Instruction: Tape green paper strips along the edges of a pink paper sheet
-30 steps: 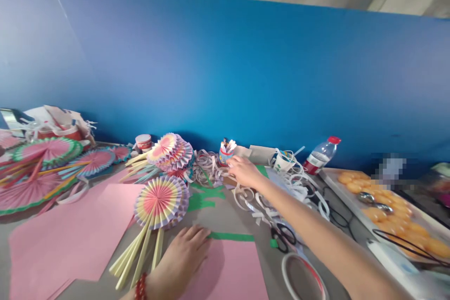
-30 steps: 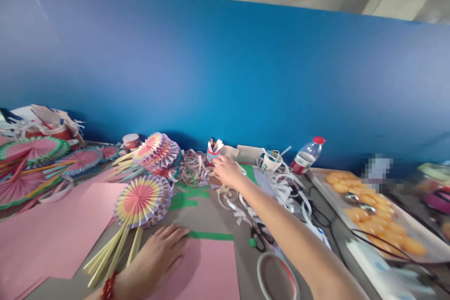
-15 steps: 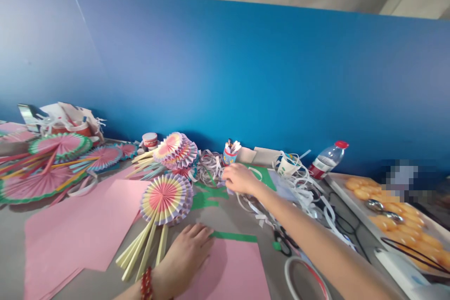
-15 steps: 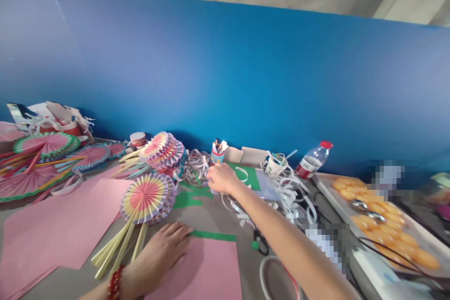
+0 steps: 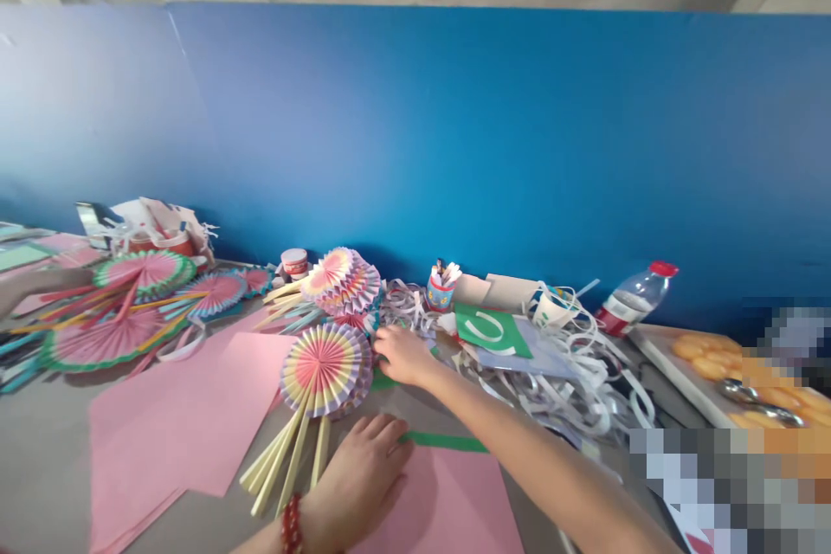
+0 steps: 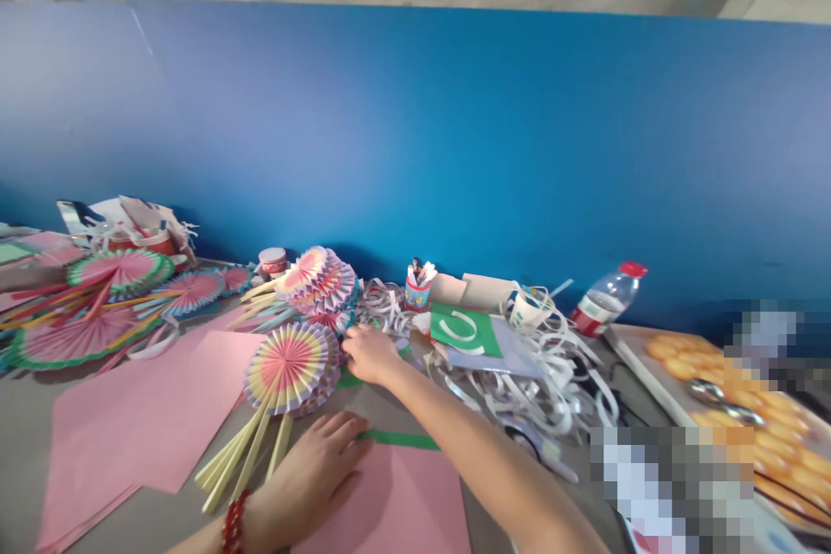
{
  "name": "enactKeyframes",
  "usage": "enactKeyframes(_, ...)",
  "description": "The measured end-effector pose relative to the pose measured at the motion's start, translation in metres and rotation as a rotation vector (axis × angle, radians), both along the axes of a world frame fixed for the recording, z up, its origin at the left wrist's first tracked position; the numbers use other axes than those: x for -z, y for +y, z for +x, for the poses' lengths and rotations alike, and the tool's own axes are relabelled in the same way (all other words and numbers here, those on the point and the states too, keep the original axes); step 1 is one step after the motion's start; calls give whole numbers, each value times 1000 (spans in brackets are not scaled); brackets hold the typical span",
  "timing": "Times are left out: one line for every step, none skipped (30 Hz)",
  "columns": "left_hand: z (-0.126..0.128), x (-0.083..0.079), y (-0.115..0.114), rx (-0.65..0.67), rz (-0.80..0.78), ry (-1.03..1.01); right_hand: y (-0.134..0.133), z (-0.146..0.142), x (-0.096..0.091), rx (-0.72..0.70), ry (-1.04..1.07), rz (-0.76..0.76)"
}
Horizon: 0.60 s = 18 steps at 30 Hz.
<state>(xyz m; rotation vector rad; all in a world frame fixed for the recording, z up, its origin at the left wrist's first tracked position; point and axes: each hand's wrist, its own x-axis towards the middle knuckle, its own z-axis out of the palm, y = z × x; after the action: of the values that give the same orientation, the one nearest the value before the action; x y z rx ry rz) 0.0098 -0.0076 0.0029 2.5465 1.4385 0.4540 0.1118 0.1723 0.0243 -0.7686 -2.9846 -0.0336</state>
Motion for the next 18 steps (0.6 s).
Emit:
enactKeyframes(-2, 1, 0, -9, 1, 2, 1, -2, -1, -6, 12, -3)
enactKeyframes(-3, 2, 1, -20, 0, 7, 4, -2, -2, -13, 21, -9)
enactKeyframes(-5, 3, 1, -35, -4, 13, 6, -1, -4, -21, 26, -17)
enactKeyframes(-6, 4, 1, -50, -10, 22, 9, 1, -5, -29, 29, -26)
enactKeyframes(-6, 4, 2, -59, -15, 33, 11, 3, -6, -40, 27, -36)
enactKeyframes(-7, 5, 2, -66, -18, 46, 11, 5, -6, -50, 23, -46)
enactKeyframes(-7, 5, 2, -70, -18, 60, 11, 6, -4, -59, 18, -54)
enactKeyframes(-7, 5, 1, -76, -17, 76, 10, 6, -2, -62, 15, -58)
enactKeyframes(-8, 4, 1, -85, -14, 94, 8, 5, 0, -61, 16, -58)
enactKeyframes(-10, 2, 0, -99, -14, 116, 5, 4, 3, -55, 20, -55)
enactKeyframes(-13, 0, -1, -121, -16, 142, 3, 2, 5, -46, 29, -51)
enactKeyframes(-17, -2, -2, -144, -22, 170, 1, 1, 6, -37, 42, -48)
enactKeyframes(-23, -5, -4, -165, -26, 199, 0, 0, 5, -29, 57, -47)
enactKeyframes(-29, -8, -7, -187, -26, 225, 0, 0, 3, -22, 74, -49)
enactKeyframes(-36, -12, -9, -206, -17, 245, -1, 2, 1, -13, 92, -52)
enactKeyframes(-43, -15, -12, -224, 4, 257, 0, 6, -3, -4, 111, -57)
enactKeyframes(-49, -19, -15, -240, 35, 257, 0, 11, -7, 6, 130, -63)
enactKeyframes(-54, -23, -18, -250, 79, 240, 0, 17, -11, 16, 146, -71)
